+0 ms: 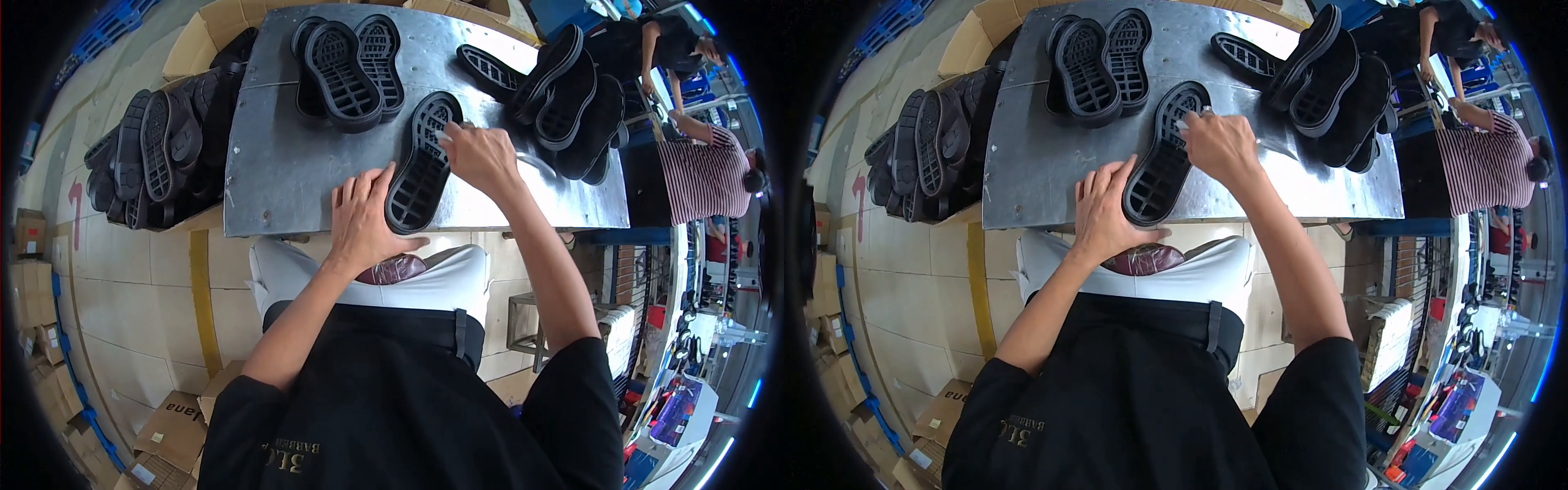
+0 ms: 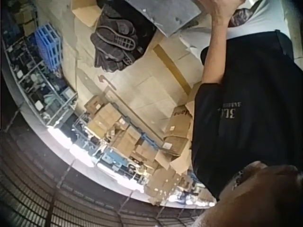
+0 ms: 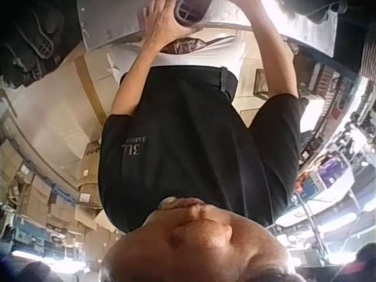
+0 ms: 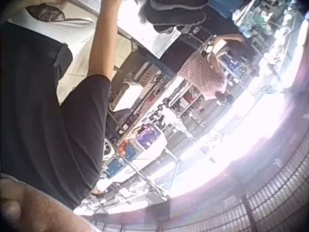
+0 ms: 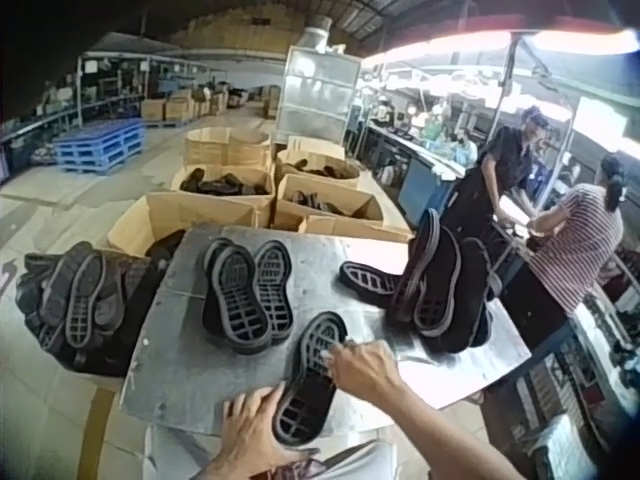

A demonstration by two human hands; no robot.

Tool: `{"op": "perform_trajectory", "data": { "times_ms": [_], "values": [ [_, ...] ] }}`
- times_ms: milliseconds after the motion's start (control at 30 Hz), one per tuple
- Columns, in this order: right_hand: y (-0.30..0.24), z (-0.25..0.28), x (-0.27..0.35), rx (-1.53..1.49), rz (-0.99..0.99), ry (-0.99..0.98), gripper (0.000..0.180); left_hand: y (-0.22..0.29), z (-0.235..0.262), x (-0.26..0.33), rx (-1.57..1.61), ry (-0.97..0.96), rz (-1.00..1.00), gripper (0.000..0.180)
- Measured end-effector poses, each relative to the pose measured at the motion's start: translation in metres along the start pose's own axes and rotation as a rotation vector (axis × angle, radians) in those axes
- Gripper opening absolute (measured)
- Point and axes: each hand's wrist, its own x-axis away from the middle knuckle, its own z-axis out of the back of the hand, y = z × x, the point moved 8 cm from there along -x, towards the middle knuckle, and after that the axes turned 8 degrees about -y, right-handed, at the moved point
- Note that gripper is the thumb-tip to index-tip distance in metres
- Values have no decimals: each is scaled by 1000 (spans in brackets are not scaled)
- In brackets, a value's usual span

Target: Cleaning and preparing rubber shoe soles using a cloth and cleaning agent at a factory workstation.

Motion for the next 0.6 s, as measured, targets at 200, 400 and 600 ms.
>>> {"op": "perform_trajectory", "data": {
  "times_ms": [200, 400, 600],
  "values": [
    [-45, -5, 6, 108, 124, 65, 9, -1, 1, 0, 23, 16, 32, 85],
    [-70, 0, 30, 196, 105, 76, 7, -3, 0, 3, 17, 30, 15, 82],
    [-97, 23, 56, 117, 175, 113, 9, 2, 8, -1, 41, 80, -20, 75]
  ]
}}
